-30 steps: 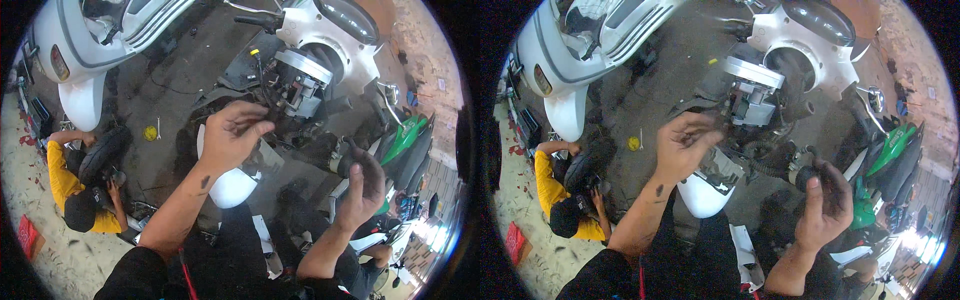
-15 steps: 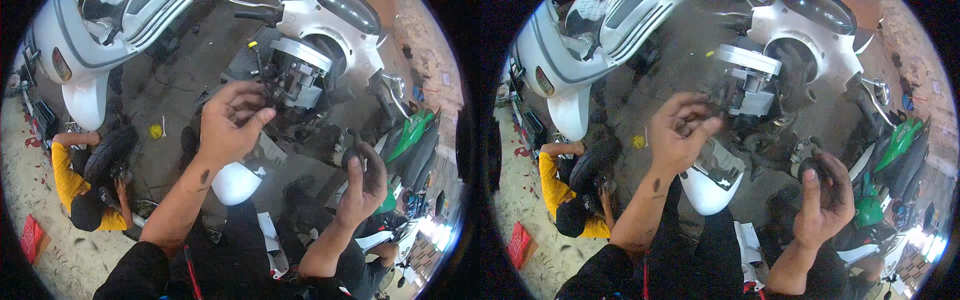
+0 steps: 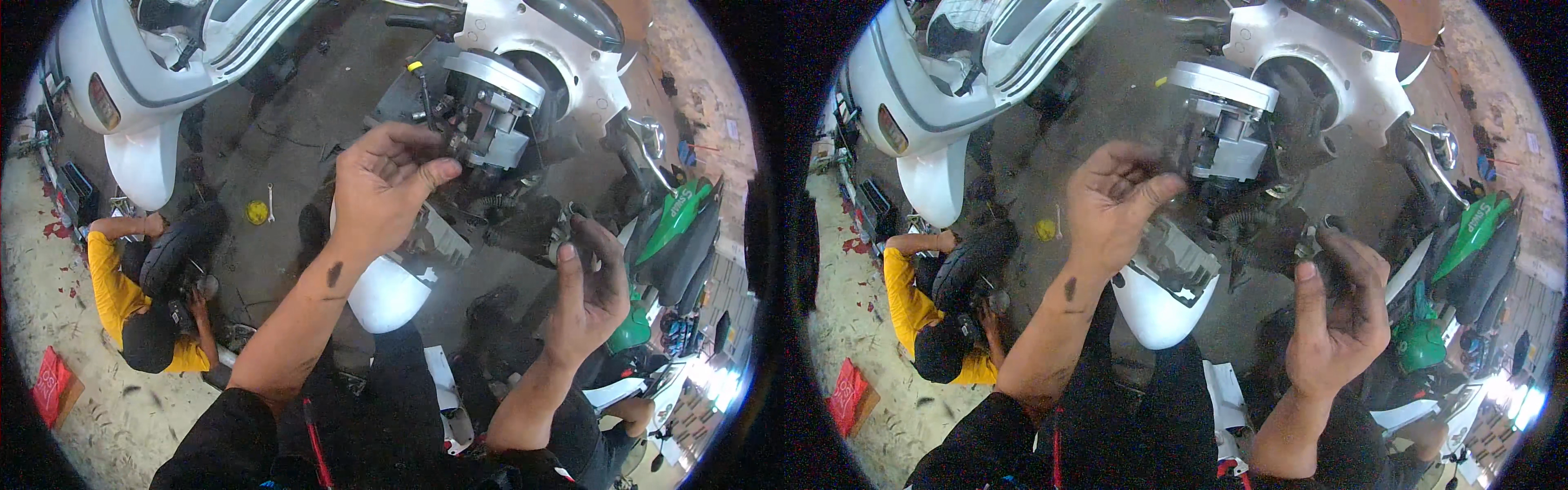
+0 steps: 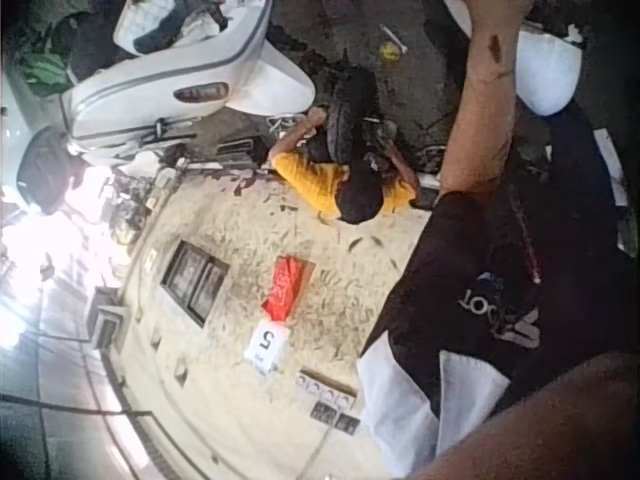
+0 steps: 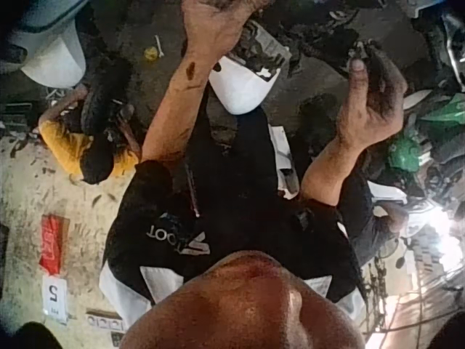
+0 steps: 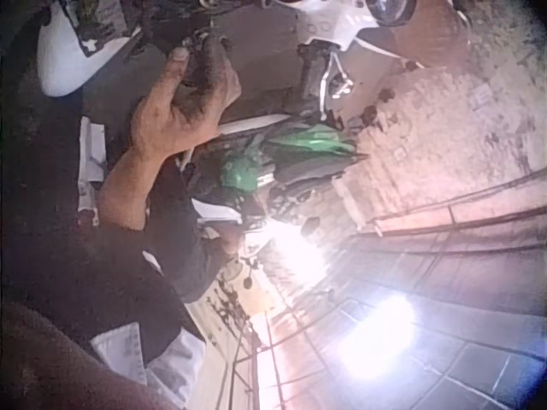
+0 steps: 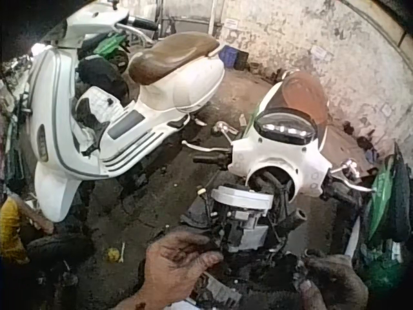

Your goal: The person unscrews fasteners on the front assembly of an electric scooter using a screwdriver, then detaches a component and disconnects the wiring connectors by hand.

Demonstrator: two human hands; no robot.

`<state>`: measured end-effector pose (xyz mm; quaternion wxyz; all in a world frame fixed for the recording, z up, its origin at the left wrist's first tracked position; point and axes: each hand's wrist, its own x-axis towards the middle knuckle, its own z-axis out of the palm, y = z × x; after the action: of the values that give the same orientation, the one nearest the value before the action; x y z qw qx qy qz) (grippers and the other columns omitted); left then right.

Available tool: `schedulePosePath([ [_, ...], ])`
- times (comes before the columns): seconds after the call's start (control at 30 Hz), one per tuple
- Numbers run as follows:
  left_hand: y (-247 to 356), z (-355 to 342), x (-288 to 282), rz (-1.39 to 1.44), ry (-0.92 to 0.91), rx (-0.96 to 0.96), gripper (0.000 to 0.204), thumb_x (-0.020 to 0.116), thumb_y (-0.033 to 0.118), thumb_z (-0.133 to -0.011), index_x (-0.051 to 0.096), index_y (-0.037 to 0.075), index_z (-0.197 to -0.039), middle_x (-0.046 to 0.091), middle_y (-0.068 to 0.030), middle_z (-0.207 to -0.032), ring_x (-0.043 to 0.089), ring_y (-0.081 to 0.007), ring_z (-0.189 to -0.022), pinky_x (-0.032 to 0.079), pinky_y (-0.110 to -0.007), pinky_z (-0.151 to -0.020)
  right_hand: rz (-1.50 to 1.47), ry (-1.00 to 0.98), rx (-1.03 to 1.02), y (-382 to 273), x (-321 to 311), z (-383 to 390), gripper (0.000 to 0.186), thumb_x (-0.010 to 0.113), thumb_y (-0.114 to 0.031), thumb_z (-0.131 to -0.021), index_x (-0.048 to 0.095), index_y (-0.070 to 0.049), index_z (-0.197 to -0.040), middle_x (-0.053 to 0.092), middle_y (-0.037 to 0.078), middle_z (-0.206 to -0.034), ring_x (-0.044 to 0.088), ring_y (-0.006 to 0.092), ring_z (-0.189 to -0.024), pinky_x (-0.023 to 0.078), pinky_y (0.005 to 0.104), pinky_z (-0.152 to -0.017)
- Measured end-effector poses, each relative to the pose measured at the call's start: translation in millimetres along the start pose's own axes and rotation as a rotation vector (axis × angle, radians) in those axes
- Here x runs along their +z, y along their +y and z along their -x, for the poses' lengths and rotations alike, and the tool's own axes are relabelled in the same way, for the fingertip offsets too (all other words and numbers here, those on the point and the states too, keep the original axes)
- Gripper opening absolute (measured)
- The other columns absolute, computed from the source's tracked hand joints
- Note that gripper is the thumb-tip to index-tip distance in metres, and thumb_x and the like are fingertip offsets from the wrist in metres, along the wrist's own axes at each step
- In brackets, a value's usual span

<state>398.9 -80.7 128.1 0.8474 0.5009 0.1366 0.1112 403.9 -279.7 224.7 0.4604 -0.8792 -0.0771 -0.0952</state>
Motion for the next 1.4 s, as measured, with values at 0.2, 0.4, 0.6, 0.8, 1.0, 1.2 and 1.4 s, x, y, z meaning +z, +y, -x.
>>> schedulePosePath([
  [0.2, -5.7, -1.7, -25.5, 0.065, -0.104, 0.042, 0.052, 0.071, -0.001, -0.081, 0.046, -0.002, -0.127, 0.063, -0.016, -0.11, 0.061, -0.0169, -0.103, 0.051, -0.029, -0.089, -0.035, -0.008, 0.03, -0.8, 0.2, 1.7, 0.025, 0.067, 0.003, -0.081, 0.064, 0.007, -0.105, 0.061, 0.015, -0.107, 0.057, 0.0228, -0.104, 0.043, 0.0324, -0.094],
  [0.4, 10.4, -6.5, -21.0, 0.011, -0.035, -0.082, 0.024, 0.068, 0.013, -0.089, 0.065, -0.004, -0.104, 0.069, -0.0072, -0.094, 0.062, -0.0111, -0.084, 0.05, -0.025, -0.077, -0.014, 0.006, 0.015, 0.3, 2.0, 0.7, 0.024, 0.066, 0.003, -0.082, 0.064, 0.007, -0.105, 0.06, 0.014, -0.106, 0.057, 0.021, -0.101, 0.044, 0.0311, -0.091],
  [0.6, 7.2, -12.4, -25.6, -0.357, -0.223, -0.064, 0.022, 0.072, 0.017, -0.086, 0.069, -0.002, -0.098, 0.068, -0.0041, -0.086, 0.06, -0.0087, -0.078, 0.048, -0.025, -0.071, 0.037, 0.003, -0.004, -1.0, 3.9, 0.1, 0.022, 0.066, 0.003, -0.082, 0.064, 0.007, -0.104, 0.06, 0.013, -0.106, 0.058, 0.0202, -0.099, 0.046, 0.0294, -0.088],
  [0.8, 2.8, -11.8, -27.3, -0.357, -0.228, -0.104, 0.021, 0.072, 0.015, -0.086, 0.069, -0.002, -0.097, 0.069, -0.004, -0.084, 0.06, -0.0089, -0.076, 0.048, -0.025, -0.07, 0.03, -0.001, -0.024, 0.7, 4.7, -0.2, 0.021, 0.066, 0.003, -0.082, 0.064, 0.006, -0.103, 0.06, 0.013, -0.106, 0.058, 0.0201, -0.099, 0.046, 0.0294, -0.088],
  [1.0, 8.7, -15.3, -28.6, -0.376, -0.282, -0.192, 0.019, 0.071, 0.013, -0.086, 0.069, -0.003, -0.094, 0.068, -0.0028, -0.083, 0.058, -0.0074, -0.075, 0.048, -0.025, -0.069, 0.057, -0.01, -0.024, 0.4, 2.7, -0.5, 0.022, 0.067, 0.002, -0.082, 0.065, 0.005, -0.103, 0.061, 0.013, -0.104, 0.057, 0.0212, -0.099, 0.044, 0.0299, -0.09],
  [1.2, 5.3, -15.1, -31.5, -0.339, -0.301, -0.117, 0.019, 0.07, 0.013, -0.087, 0.068, -0.004, -0.096, 0.068, -0.0038, -0.087, 0.059, -0.0081, -0.079, 0.049, -0.025, -0.072, 0.088, 0.013, -0.012, -0.3, 5.7, -0.5, 0.022, 0.07, 0.001, -0.079, 0.066, 0.004, -0.101, 0.062, 0.013, -0.103, 0.057, 0.023, -0.1, 0.043, 0.0318, -0.091],
  [1.4, -1.6, 1.0, -42.4, -0.251, -0.127, -0.091, 0.024, 0.069, 0.01, -0.087, 0.064, -0.005, -0.106, 0.067, -0.0059, -0.096, 0.062, -0.0105, -0.087, 0.05, -0.026, -0.08, 0.042, 0.006, 0.023, 0.6, 5.8, 2.1, 0.023, 0.068, 0.001, -0.082, 0.064, 0.006, -0.104, 0.062, 0.012, -0.104, 0.057, 0.0208, -0.1, 0.044, 0.0307, -0.091],
])
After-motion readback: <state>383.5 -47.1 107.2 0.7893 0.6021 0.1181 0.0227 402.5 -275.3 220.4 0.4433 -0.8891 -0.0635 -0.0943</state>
